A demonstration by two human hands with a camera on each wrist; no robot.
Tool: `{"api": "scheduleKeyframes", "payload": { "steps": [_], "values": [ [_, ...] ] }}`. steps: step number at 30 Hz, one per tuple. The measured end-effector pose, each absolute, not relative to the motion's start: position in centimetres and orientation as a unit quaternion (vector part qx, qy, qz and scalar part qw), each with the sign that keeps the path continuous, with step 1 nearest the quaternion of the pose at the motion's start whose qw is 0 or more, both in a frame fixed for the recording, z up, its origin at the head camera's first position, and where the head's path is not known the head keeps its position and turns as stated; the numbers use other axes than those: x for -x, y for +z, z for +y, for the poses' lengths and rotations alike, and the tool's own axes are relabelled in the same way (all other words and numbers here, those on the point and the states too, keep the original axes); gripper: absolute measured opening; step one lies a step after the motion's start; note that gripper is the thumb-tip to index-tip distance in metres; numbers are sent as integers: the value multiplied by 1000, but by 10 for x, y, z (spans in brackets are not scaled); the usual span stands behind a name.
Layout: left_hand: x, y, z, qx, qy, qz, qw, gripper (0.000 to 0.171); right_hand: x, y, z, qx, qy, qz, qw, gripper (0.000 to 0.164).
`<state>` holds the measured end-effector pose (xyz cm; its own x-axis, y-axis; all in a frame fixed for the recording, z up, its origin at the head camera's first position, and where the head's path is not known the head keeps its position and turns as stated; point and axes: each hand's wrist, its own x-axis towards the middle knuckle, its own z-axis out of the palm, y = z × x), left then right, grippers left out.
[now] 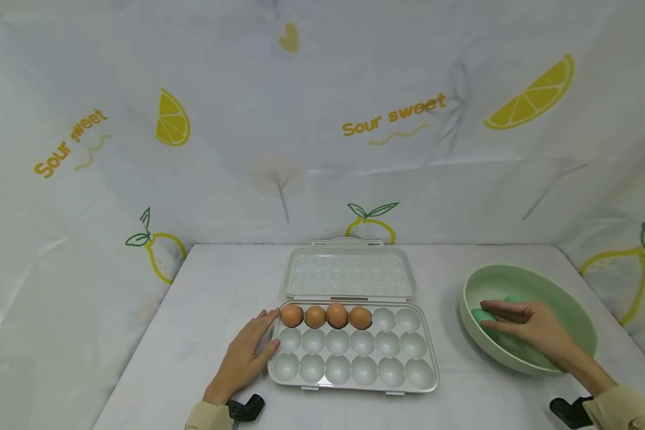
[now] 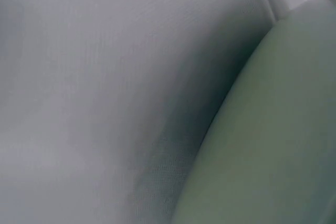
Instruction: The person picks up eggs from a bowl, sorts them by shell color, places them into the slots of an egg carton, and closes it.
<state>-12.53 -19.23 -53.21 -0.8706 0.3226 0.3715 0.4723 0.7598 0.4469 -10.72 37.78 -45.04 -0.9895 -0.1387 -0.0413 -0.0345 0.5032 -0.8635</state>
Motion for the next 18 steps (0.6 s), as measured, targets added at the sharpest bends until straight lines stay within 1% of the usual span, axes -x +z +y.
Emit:
{"api": "scheduleKeyframes", "payload": {
  "steps": [4, 10, 18],
  "values": [
    [126, -531, -192, 218, -268, -928, 142, 62, 110, -456, 376, 81, -491, 867, 42, 50],
    [127, -531, -191, 220, -267, -928, 141, 61, 113, -467, 378, 140, -468, 872, 15, 43],
    [127, -530, -191, 222, -271, -926, 142, 62, 116, -468, 375, 127, -394, 910, 1, 41]
  ]
}}
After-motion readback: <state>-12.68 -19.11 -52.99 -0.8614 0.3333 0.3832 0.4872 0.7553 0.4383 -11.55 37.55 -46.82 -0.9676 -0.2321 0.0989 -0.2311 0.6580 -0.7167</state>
